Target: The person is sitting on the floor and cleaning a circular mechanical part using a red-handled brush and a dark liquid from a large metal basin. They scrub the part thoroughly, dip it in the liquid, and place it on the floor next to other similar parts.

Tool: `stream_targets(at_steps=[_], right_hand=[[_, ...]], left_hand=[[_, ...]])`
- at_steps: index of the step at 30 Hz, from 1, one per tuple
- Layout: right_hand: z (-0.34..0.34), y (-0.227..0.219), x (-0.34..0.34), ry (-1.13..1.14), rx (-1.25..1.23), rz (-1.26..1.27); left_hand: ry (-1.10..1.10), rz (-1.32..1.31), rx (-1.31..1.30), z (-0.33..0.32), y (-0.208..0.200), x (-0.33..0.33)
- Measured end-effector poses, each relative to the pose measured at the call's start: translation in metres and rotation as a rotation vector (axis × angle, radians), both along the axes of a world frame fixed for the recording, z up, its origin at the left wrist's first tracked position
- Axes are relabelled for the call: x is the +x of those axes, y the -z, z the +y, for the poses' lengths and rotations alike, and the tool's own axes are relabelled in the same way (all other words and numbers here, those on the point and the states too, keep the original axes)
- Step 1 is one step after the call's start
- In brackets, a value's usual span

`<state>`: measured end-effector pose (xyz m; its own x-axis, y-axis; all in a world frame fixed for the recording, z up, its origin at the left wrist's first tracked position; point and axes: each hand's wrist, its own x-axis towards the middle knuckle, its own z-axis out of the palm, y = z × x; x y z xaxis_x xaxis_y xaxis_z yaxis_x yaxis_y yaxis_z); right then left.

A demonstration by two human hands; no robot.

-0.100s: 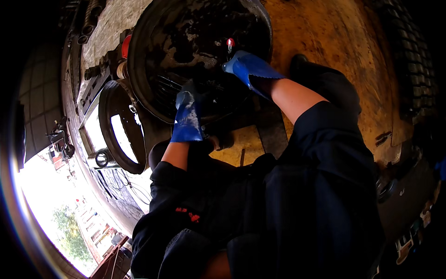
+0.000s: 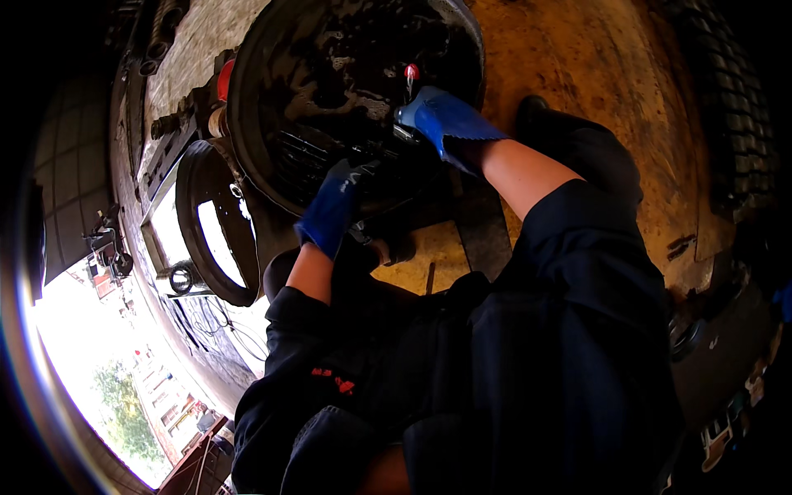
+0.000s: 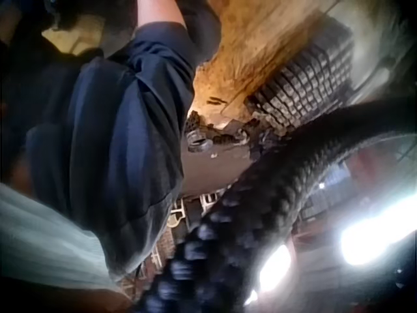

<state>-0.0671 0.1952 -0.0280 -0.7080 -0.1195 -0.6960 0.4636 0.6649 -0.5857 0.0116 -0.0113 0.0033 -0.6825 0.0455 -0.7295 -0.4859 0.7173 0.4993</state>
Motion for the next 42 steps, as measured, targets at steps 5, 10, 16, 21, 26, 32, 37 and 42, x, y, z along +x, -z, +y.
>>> stream_targets(at_steps=[5,10,16,21,26,32,37,42], right_hand=[[-0.006,0.025,-0.016,0.188,-0.152,0.035],[-0.021,0.002,-0.013,0.047,-0.054,-0.091],[-0.014,-0.014,0.001,-0.185,-0.08,-0.028],[0.003,-0.025,0.01,-0.355,-0.02,0.007],[0.021,-0.047,0.005,-0.506,0.038,-0.067],[0.022,-0.017,-0.004,-0.511,0.323,0.067],[0.021,-0.012,-0.012,-0.315,-0.125,0.038],[-0.008,0.015,-0.001,-0.434,-0.211,0.18]], left_hand=[[0.003,0.071,0.003,-0.004,-0.005,0.012],[0.048,0.188,0.049,-0.017,0.022,0.023],[0.029,0.299,0.228,-0.034,0.08,0.031],[0.004,0.154,0.243,-0.034,0.126,0.008],[-0.109,0.34,0.423,-0.038,0.144,0.009],[0.49,0.528,-0.123,-0.005,0.028,0.003],[0.259,0.295,-0.139,0.017,-0.033,-0.006],[-0.141,0.04,-0.065,0.012,-0.035,-0.006]])
